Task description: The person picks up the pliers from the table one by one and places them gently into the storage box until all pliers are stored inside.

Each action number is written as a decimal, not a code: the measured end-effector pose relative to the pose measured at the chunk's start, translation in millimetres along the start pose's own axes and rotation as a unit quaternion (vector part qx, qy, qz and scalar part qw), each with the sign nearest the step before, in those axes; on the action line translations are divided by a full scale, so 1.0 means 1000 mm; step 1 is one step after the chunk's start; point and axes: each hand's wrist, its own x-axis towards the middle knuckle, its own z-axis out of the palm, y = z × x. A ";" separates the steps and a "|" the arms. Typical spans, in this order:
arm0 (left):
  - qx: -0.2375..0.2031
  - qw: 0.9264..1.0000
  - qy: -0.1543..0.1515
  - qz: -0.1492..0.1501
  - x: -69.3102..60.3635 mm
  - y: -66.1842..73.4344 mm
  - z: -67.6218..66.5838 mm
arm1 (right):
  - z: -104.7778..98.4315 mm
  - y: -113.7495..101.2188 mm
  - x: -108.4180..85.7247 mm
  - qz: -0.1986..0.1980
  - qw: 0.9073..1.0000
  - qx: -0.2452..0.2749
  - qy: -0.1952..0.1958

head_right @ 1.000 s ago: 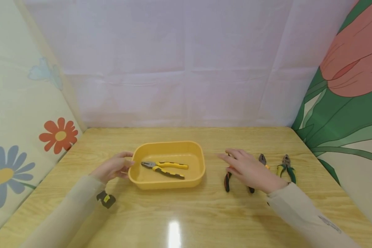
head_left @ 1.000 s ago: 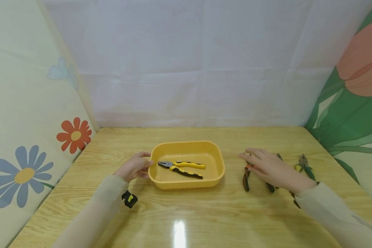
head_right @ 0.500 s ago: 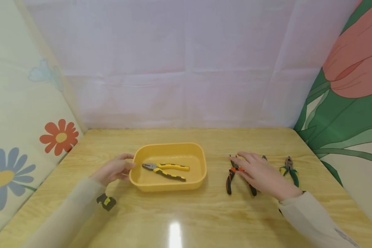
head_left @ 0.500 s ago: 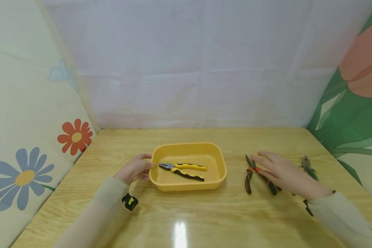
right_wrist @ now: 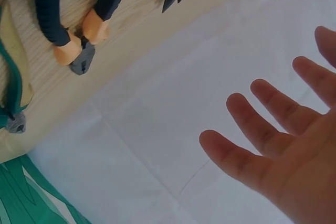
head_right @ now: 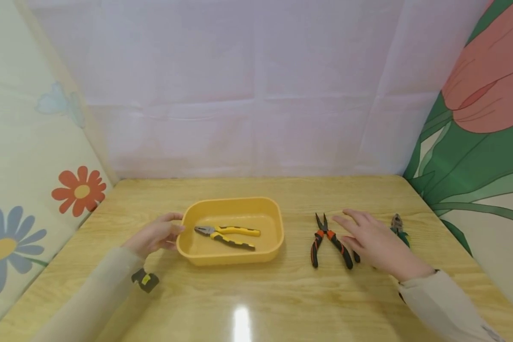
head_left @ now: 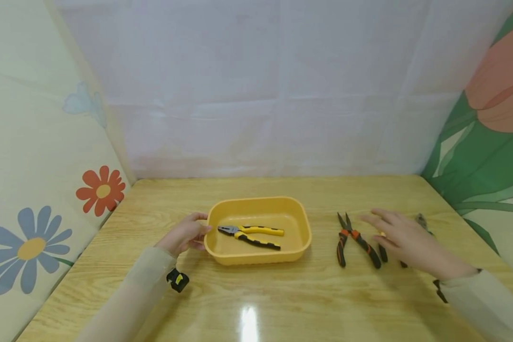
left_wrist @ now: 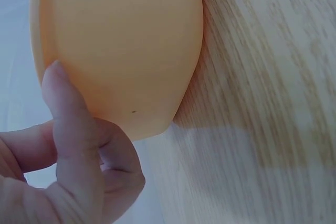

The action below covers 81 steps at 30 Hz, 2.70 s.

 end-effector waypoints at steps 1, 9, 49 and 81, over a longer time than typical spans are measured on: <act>0.000 1.000 -0.001 0.001 -0.001 0.000 0.000 | 0.000 0.001 -0.002 0.003 1.000 -0.004 0.001; 0.004 1.000 -0.004 0.000 -0.001 0.000 0.000 | 0.000 0.008 -0.014 0.037 0.999 -0.019 0.018; -0.003 1.000 -0.008 -0.003 0.000 0.001 0.000 | 0.003 0.021 -0.057 0.232 0.973 -0.003 -0.020; -0.005 1.000 -0.017 -0.001 -0.001 0.002 0.000 | 0.025 0.047 -0.064 0.333 0.933 0.029 -0.132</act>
